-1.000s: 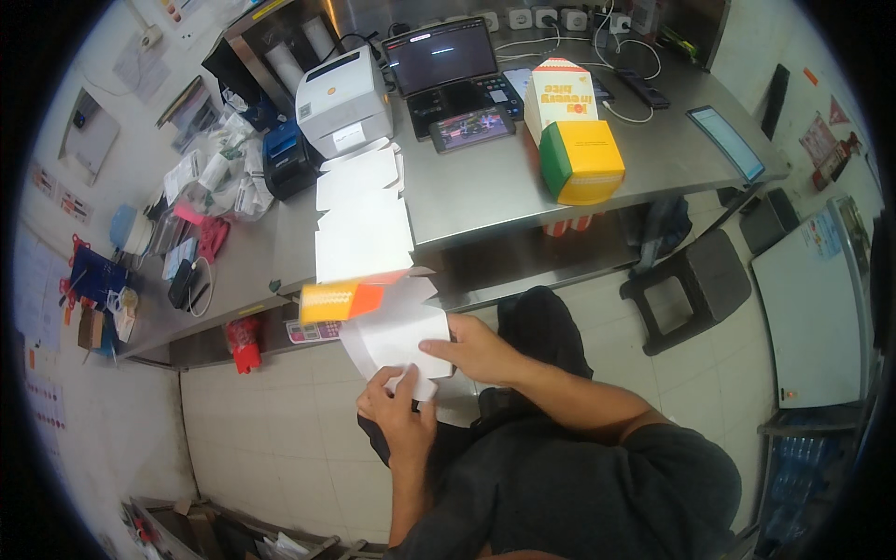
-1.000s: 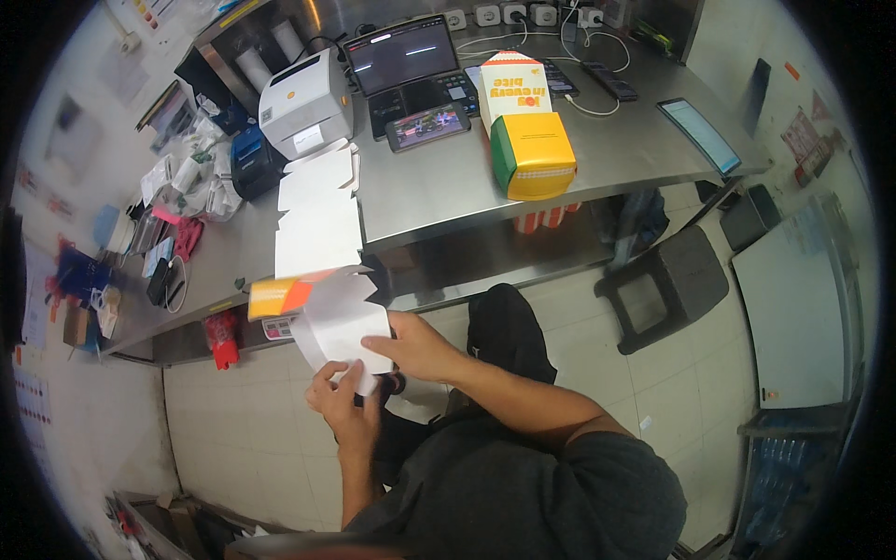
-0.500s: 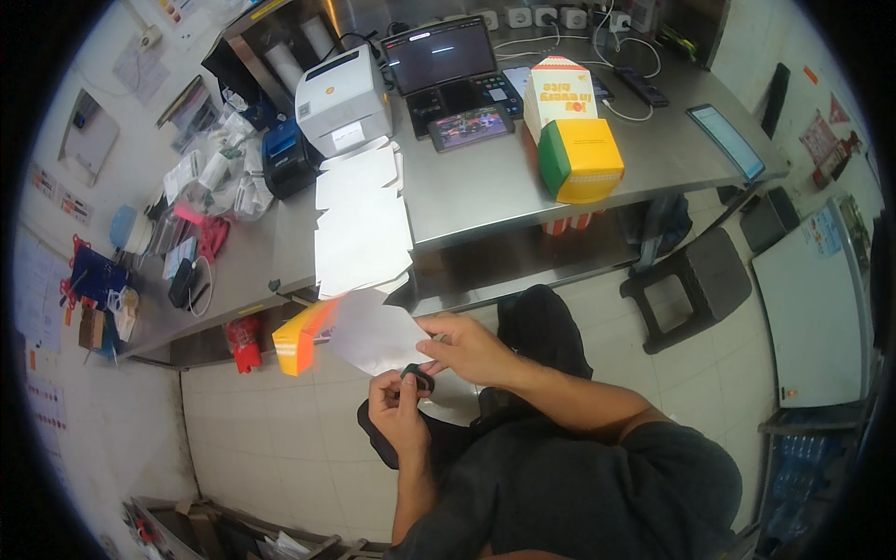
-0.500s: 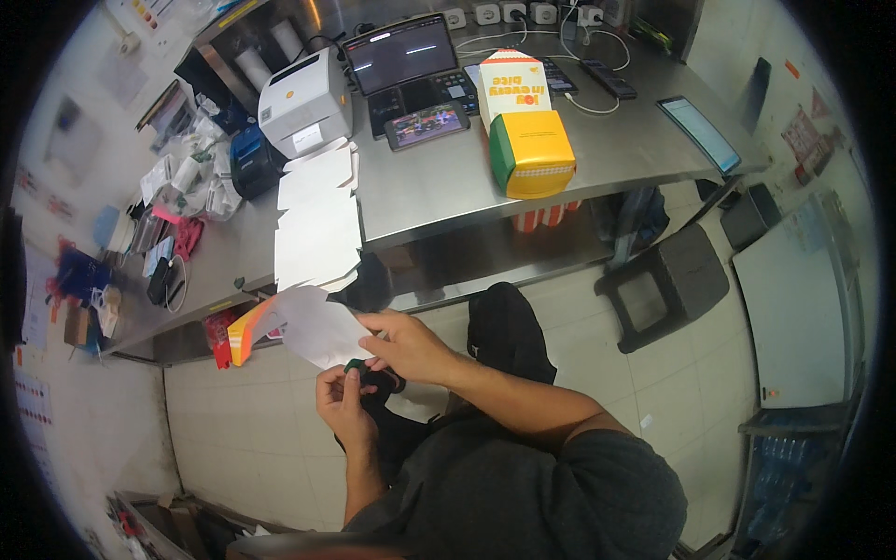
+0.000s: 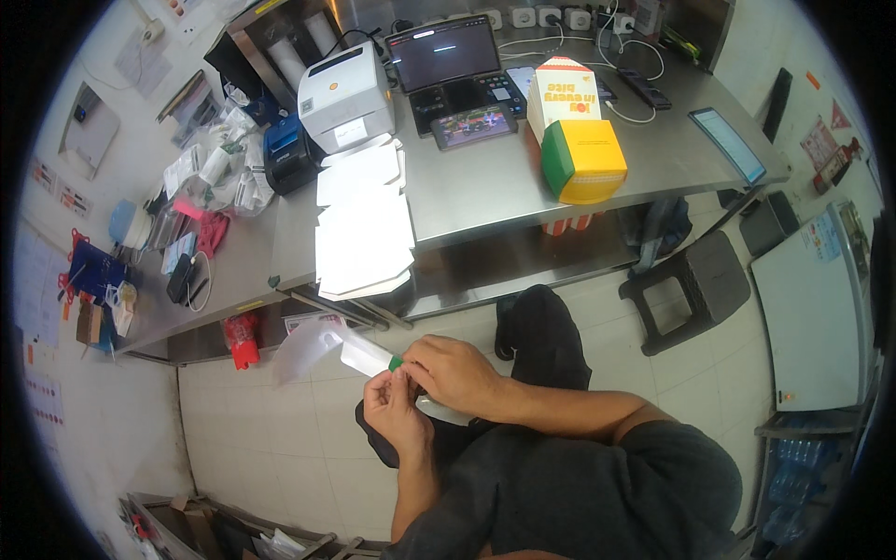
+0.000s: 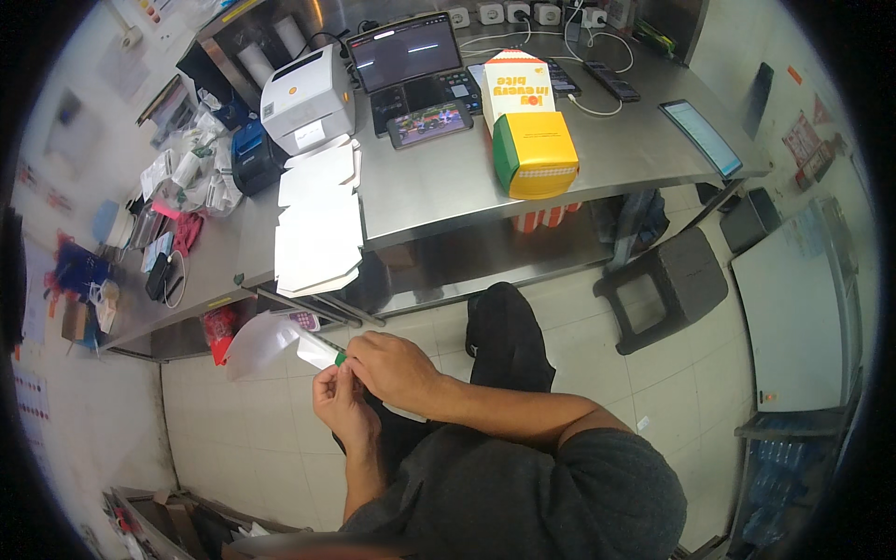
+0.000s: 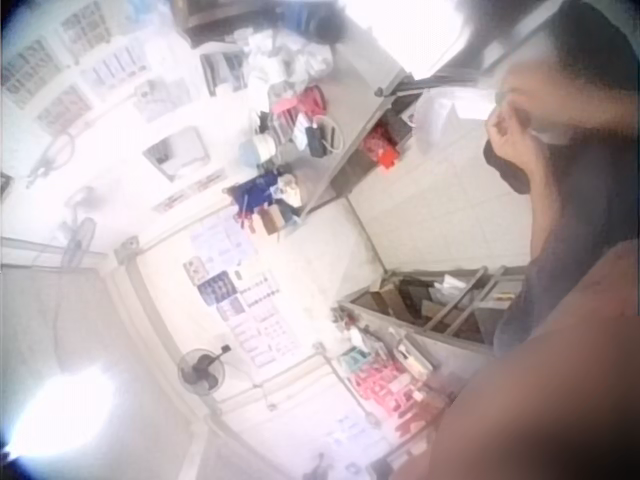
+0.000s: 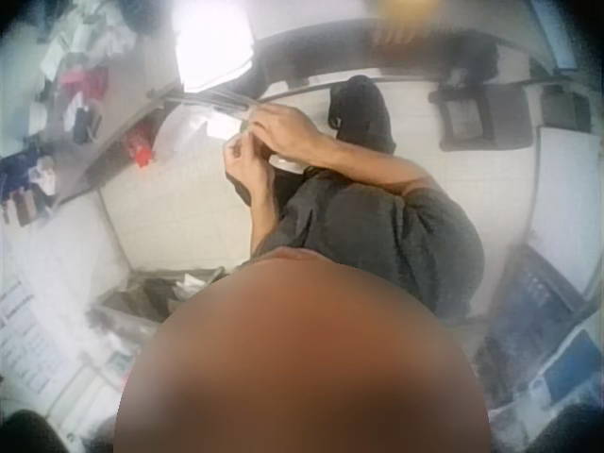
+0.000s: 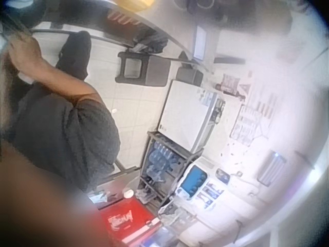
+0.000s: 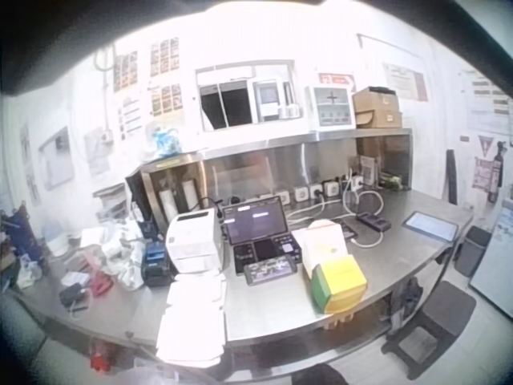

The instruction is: The person folds flat cardboard pieces into small rectangular boxes and stacks them on a metal counter. The person repeatedly picks up a flat piece, folds along creases, and places the finished box on top of a growing stack.

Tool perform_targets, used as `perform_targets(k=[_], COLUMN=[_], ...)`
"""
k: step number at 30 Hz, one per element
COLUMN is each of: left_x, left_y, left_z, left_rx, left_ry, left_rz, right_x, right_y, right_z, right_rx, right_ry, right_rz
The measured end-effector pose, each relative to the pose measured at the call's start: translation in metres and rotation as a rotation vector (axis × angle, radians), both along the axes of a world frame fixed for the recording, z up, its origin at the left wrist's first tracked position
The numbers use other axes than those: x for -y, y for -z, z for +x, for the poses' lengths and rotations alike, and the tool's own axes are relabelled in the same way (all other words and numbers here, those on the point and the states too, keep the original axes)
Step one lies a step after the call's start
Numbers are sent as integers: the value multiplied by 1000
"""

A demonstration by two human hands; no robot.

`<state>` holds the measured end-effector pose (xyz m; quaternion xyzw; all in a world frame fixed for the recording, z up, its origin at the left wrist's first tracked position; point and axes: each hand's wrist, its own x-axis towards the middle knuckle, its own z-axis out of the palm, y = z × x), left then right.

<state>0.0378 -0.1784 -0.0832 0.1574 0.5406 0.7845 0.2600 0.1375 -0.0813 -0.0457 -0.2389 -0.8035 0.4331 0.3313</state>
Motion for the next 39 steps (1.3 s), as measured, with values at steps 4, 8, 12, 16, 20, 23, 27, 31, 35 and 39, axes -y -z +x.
perform_targets(k=[4,8,12,16,20,23,27,31,35,39], left_x=[3,5,8,7,7,7,9,11,11,12], left_y=[-2,-6,-7,-4,-1,-1,0,6,12,19], left_z=[2,3,2,-5,-10,-11,-15,-17,-18,-17], left_rx=[-56,-44,-53,31,98,135,161,167,177,228], left_ry=[-1,20,58,114,193,202,235,278,296,237], left_rz=[11,37,51,50,125,130,174,218,303,323], right_x=[5,7,-2,-11,-13,-13,-10,-7,-7,-8], right_y=[-5,-6,-2,-1,-4,-5,-8,-11,-14,-15], right_z=[-4,-7,-7,-4,-1,0,-1,2,2,4], right_rx=[-86,-120,-133,-97,-136,-169,-245,-193,-223,-212], right_ry=[48,54,1,-27,-143,-144,-120,-122,-161,-230], right_rz=[201,156,-82,-121,-486,-453,-488,-399,-352,-232])
